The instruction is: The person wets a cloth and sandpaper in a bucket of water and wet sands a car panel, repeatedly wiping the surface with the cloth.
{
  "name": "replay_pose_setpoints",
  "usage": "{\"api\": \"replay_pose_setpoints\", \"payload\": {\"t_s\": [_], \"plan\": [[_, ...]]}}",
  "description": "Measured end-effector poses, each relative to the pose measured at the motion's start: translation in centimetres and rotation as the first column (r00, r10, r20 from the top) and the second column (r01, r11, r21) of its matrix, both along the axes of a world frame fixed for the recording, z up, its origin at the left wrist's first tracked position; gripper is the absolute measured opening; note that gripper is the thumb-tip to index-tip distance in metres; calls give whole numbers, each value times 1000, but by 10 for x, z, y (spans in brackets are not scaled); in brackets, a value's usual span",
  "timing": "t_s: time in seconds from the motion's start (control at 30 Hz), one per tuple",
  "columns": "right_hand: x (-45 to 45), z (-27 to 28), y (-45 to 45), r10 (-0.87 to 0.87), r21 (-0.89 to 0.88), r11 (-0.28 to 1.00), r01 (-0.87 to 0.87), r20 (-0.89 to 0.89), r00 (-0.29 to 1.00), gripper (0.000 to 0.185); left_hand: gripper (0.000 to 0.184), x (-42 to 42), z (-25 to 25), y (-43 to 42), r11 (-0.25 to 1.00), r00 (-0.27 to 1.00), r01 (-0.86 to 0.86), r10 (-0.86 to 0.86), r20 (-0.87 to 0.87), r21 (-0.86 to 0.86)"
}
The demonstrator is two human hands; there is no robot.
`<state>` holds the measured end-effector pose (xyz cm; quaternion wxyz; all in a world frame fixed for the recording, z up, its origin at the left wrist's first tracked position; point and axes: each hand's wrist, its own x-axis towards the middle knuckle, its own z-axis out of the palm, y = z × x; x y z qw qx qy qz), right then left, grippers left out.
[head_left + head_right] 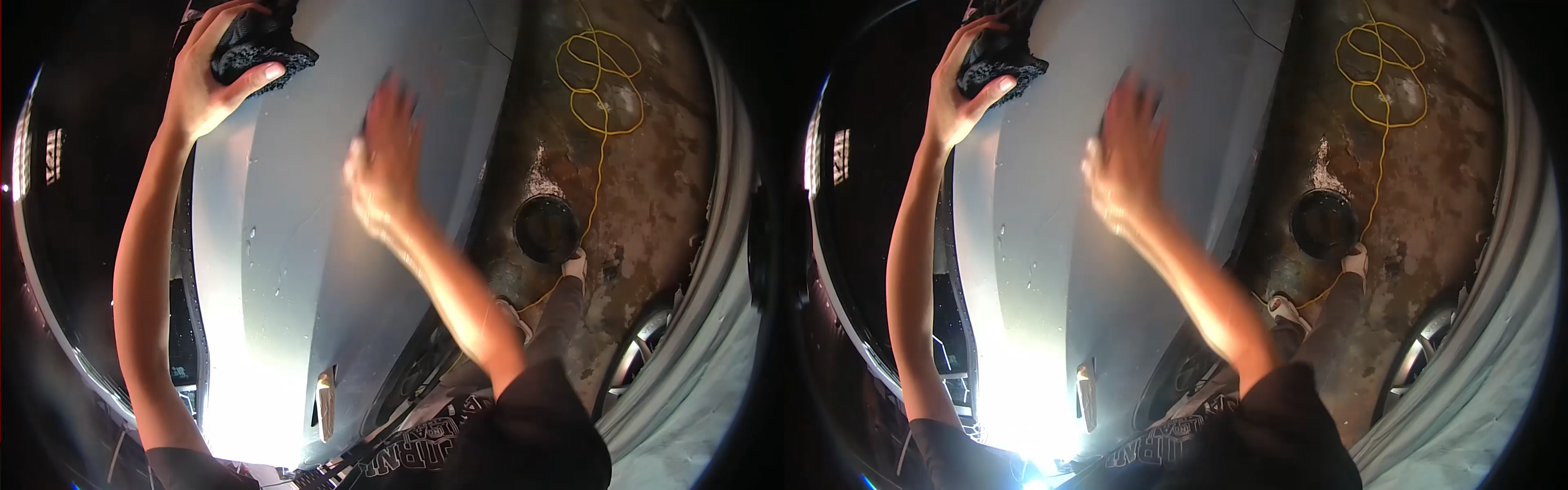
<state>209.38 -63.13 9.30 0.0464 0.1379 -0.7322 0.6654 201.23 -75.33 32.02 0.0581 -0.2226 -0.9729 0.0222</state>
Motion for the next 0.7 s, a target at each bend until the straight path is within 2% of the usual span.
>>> {"api": "replay_pose_setpoints", "payload": {"t_s": [0.03,0.07,0.1,0.17,0.2,0.23,0.27,0.3,0.33,0.37,0.4,0.47,0.5,0.53,0.57,0.6,0.63,0.7], "plan": [[67,29,24,273,279,919,-277,53,960,84,58,-2,-1,-2,999,999,40,-41,-17,-26],[136,31,38,607,383,710,-591,93,789,86,57,-1,-2,-3,996,996,78,-80,-33,-52],[229,-3,37,604,210,792,-574,-128,787,84,57,4,-3,-1,996,997,67,-68,-29,-51],[252,-34,42,518,306,855,-419,-456,724,82,78,1,-1,7,982,987,-161,157,42,98],[232,-41,41,572,346,819,-458,-415,708,79,74,3,9,16,991,992,-122,123,17,-61],[180,-39,35,596,332,796,-507,-282,752,77,74,0,7,16,990,992,-123,125,28,-63],[129,-38,26,513,255,848,-465,-170,842,75,74,-6,4,9,997,998,-62,61,-10,-38],[77,-36,15,369,96,928,-361,-94,925,72,74,-6,2,4,1000,999,-4,4,-48,-17],[32,-33,8,261,-98,959,-264,-47,964,70,75,-1,4,13,998,998,-67,66,-17,-20],[2,-30,6,216,-277,937,-212,-17,976,68,75,3,6,22,991,992,-129,129,12,-27],[-7,-22,5,187,-346,923,-167,24,982,66,76,6,4,24,989,989,-149,149,12,-12],[7,-5,4,-50,-61,996,57,118,992,63,76,1,5,19,987,987,-158,158,4,4],[76,1,13,76,-17,997,-75,48,996,69,76,-2,6,6,994,996,-85,83,-29,-64],[139,8,30,403,203,884,-420,121,907,81,75,-5,4,-1,991,999,-10,3,-51,-135],[240,-24,32,463,92,883,-461,4,886,88,75,-6,2,0,991,999,-9,3,-43,-130],[305,-43,46,547,104,833,-543,-7,837,86,75,-4,1,3,996,999,-33,30,-34,-86],[347,-68,50,499,83,866,-493,-79,863,86,74,-4,1,6,998,998,-51,49,-31,-43],[265,-62,56,635,217,733,-645,122,763,86,74,-7,4,3,995,998,-56,54,-27,-80]]}}
